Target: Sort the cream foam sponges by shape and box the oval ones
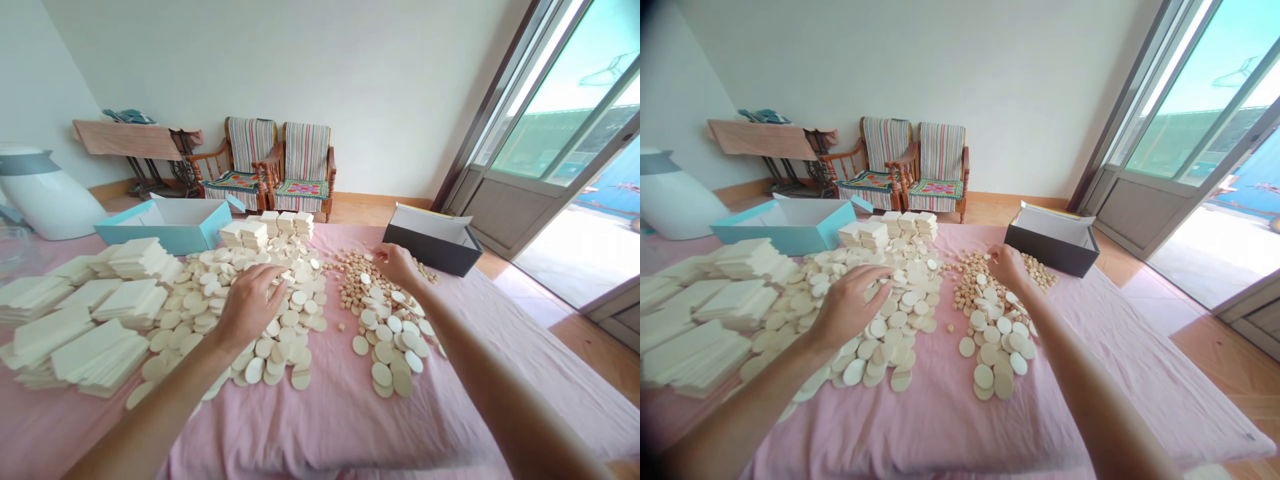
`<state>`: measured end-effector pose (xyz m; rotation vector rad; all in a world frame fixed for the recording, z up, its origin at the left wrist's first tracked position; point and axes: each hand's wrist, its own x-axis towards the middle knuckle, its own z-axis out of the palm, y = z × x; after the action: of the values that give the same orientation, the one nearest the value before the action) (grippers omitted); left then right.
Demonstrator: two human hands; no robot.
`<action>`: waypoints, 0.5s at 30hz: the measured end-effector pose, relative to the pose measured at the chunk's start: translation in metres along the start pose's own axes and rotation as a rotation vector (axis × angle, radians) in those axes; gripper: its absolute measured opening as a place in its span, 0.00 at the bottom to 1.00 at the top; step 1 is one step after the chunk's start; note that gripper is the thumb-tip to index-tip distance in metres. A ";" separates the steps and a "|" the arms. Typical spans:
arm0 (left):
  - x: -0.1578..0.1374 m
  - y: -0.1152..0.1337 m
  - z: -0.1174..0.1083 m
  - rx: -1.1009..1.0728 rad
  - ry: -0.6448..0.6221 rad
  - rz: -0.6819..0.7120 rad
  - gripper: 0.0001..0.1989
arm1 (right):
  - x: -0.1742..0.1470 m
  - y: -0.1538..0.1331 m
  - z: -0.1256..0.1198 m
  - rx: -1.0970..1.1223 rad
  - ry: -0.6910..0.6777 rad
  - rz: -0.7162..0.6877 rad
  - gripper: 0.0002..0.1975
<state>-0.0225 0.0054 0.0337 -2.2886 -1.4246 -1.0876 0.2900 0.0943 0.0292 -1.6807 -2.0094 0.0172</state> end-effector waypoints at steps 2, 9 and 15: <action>-0.006 0.006 0.006 -0.008 0.043 0.021 0.10 | -0.002 0.030 -0.003 -0.114 -0.066 0.009 0.15; -0.012 0.000 0.017 -0.007 0.078 0.073 0.08 | -0.016 0.058 0.009 -0.248 -0.246 -0.170 0.25; -0.015 -0.004 0.016 -0.042 0.054 0.032 0.08 | -0.015 0.061 0.002 -0.152 -0.179 -0.085 0.16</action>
<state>-0.0226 0.0062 0.0119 -2.2842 -1.3525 -1.1718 0.3465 0.0953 0.0018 -1.7372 -2.2643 -0.0163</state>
